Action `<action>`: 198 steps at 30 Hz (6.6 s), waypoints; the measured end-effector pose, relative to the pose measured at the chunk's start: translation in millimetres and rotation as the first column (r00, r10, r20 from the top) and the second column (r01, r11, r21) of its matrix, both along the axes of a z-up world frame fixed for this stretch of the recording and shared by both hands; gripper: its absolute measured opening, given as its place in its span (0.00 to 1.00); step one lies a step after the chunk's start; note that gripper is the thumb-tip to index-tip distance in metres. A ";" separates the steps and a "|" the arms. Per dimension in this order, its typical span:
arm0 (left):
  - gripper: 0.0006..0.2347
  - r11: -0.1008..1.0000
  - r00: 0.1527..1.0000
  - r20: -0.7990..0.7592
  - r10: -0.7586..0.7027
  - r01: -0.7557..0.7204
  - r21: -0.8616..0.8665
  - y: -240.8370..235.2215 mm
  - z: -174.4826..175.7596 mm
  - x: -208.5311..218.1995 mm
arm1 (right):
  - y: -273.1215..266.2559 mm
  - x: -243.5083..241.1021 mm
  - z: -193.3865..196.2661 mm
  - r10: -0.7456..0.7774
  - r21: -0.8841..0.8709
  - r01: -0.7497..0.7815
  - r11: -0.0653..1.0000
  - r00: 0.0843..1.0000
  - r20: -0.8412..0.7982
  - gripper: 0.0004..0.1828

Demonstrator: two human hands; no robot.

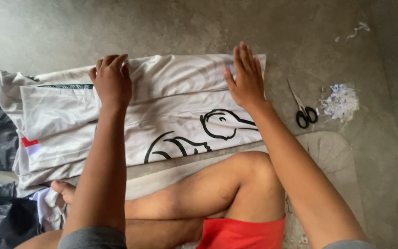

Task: The person sits on the floor and folds a white t-shirt with a black graphic design. They smooth the fabric, fold the sleeves and sides, and then fold the shirt in half. The person then unfolds the shirt and refolds it again.

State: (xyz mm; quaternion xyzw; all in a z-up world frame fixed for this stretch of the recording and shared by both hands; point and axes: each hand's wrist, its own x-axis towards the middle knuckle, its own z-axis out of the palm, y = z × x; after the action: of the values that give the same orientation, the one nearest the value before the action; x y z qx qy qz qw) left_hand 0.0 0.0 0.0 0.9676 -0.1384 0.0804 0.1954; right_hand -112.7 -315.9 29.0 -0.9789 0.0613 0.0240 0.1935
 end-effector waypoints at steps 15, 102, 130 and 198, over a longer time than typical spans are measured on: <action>0.11 0.965 0.981 0.126 -0.150 0.117 0.236 -30.7 26.3 -39.9 | -30.4 -13.8 -20.4 -0.243 -0.103 0.277 0.955 0.935 0.259 0.35; 0.16 0.778 0.771 -0.525 0.360 -0.558 -0.287 200.8 70.4 -36.4 | 300.3 131.9 2.2 0.387 0.256 -0.383 0.887 0.921 0.038 0.10; 0.12 0.664 0.721 -0.591 0.361 -0.644 -0.381 206.6 42.1 -9.6 | 382.2 197.8 -8.6 0.229 0.262 -0.205 0.943 0.971 -0.062 0.06; 0.24 0.988 0.990 -0.011 0.138 -0.139 -0.065 199.2 -15.9 -50.0 | 319.6 170.8 -11.8 0.404 0.107 -0.423 0.900 0.900 0.163 0.12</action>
State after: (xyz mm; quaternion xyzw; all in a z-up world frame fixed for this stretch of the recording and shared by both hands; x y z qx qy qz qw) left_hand -50.0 199.2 -15.9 0.9681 -0.0676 0.0954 0.2215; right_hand 58.1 3.7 17.2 -0.9529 -0.1634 0.0018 0.2556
